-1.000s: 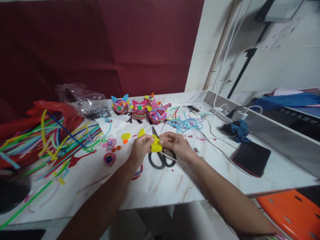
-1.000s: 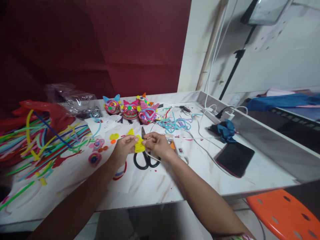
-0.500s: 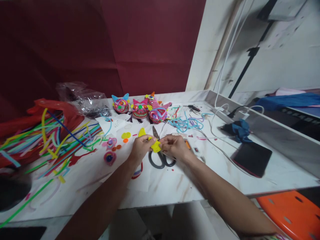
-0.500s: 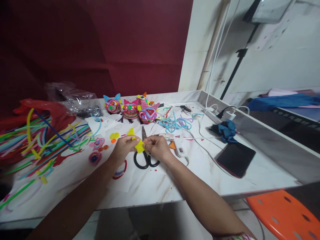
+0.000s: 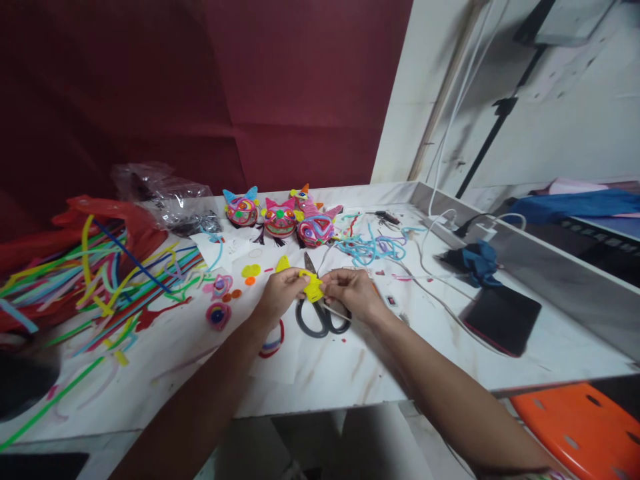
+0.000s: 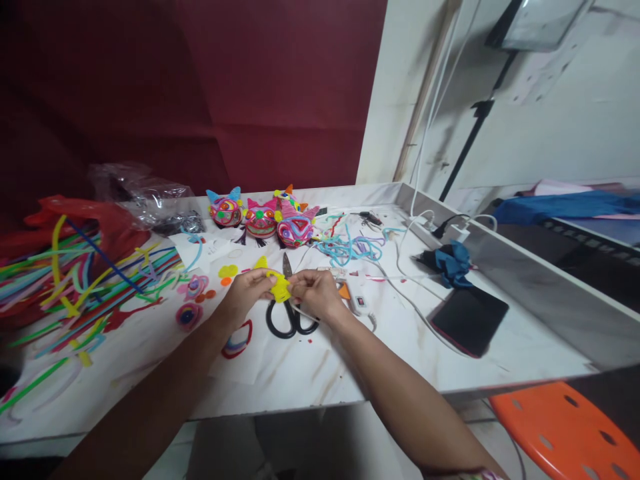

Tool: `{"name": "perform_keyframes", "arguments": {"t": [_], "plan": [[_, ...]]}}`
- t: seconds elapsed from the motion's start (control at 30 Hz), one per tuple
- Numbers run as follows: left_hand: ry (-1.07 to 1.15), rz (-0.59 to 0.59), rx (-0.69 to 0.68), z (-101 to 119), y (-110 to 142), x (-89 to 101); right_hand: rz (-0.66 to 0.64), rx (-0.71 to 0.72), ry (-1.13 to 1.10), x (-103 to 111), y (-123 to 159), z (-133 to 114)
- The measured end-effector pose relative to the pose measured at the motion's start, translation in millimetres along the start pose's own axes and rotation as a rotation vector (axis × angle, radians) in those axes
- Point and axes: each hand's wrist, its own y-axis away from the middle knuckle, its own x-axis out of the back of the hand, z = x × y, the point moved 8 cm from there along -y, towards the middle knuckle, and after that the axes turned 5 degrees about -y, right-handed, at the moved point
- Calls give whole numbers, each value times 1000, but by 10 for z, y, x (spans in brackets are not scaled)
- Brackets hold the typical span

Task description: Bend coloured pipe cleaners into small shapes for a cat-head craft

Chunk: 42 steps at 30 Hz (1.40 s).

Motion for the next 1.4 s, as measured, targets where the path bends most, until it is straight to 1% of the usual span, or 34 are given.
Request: {"name": "perform_keyframes", "arguments": {"t": [0.13,0.2,0.27,0.33,0.4,0.47,0.5,0.57,0.63,0.73,0.8,0.9,0.97,1.07,1.2,1.3,1.4], "plan": [[49,-59,14,-9,28,-68,16,-19,-34,20,-6,4],[55,-64,10,-1,48,-89,6,-26,-44,7,-7,19],[53,-39,7,2,56,-86,-6,-12,-32,-10,-7,24],[38,10,0,1,53,-57,13,54,24,0,-7,-10],[22,47,-15,3,45,-33,52,155,118,25,0,-76],[16,27,-29,7,39,-52,67,231,205,31,8,-126],[19,2,-33,10,40,-73,62,244,231,26,8,-134],[31,-46,-34,11,48,-115,35,231,243,13,2,-125],[55,-60,-22,2,55,-128,14,202,223,8,0,-117],[99,-31,1,-29,48,-101,-10,145,169,1,4,-113],[125,-8,6,-49,35,-79,-28,82,134,-12,9,-86],[159,13,2,-68,17,-62,-55,8,129,-34,20,-28],[164,22,8,-80,10,-57,-50,16,146,-31,23,-13],[113,43,8,-88,5,-39,-41,57,173,-19,16,-5],[34,94,-33,-71,1,13,-89,74,228,-57,6,8],[16,107,-58,-64,-5,28,-120,59,216,-97,22,7],[47,125,-46,-80,-18,46,-164,14,147,-146,51,20]]}}
